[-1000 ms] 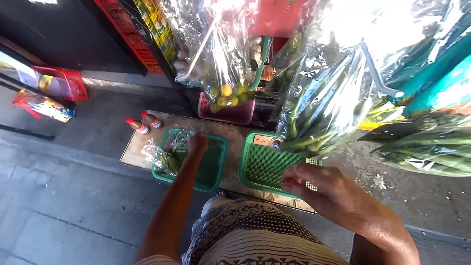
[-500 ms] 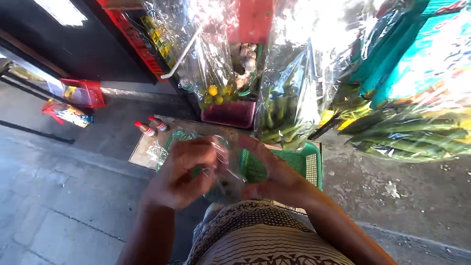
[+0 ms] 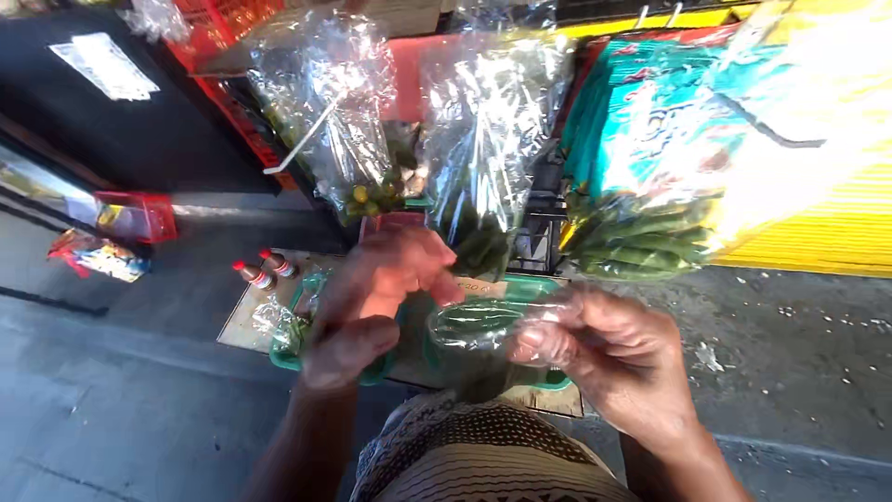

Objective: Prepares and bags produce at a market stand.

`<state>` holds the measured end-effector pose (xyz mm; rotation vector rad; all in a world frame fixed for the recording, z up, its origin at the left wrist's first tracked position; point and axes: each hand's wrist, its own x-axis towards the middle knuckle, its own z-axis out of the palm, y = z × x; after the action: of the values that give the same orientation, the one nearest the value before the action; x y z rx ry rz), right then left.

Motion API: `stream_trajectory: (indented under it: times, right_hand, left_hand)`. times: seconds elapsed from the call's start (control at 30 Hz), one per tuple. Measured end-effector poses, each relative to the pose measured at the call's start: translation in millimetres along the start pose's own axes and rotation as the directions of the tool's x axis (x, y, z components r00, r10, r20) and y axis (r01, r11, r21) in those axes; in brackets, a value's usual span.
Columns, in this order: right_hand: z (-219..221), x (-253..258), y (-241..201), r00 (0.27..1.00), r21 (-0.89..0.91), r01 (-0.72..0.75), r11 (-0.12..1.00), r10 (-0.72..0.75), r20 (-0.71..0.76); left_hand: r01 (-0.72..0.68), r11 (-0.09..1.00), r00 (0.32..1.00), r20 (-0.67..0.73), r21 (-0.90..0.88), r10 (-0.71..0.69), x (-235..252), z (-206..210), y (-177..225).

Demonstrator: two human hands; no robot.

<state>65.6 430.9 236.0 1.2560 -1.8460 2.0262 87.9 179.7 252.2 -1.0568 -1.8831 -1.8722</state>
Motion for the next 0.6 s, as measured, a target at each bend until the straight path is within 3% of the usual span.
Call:
stream_trajectory:
  times: [0.13, 0.27, 0.37, 0.5, 0.6]
  right_hand:
    - [-26.4, 2.2, -3.9, 0.987, -0.147, 0.023, 0.989, -0.046, -0.157]
    - [-53.8, -5.0, -10.6, 0.949, -0.239, 0.016, 0.971, -0.090, -0.301]
    - [-72.8, -12.3, -18.8, 0.899, -0.234, 0.027, 0.972, -0.126, -0.420]
    - [-94.7, -25.6, -18.8, 0.956, -0.215, -0.040, 0.976, -0.025, -0.292]
    - [-91.5, -23.3, -16.7, 0.931, -0.147, 0.035, 0.989, -0.086, -0.356]
  left_hand:
    - [0.136, 0.985, 0.991, -0.020, 0.105, -0.134, 0.5, 70.2, -44.6]
    - [0.070, 0.987, 0.981, -0.189, 0.143, -0.043, 24.2, 121.4, -64.6]
    - [0.019, 0.991, 0.986, -0.164, 0.135, 0.003, 47.7, 133.2, -62.6]
    - [-0.051, 0.988, 0.990, -0.125, 0.149, 0.070, 61.7, 141.8, -59.0]
    - [-0.070, 0.987, 0.992, -0.098, 0.142, 0.084, 70.7, 144.7, -55.8]
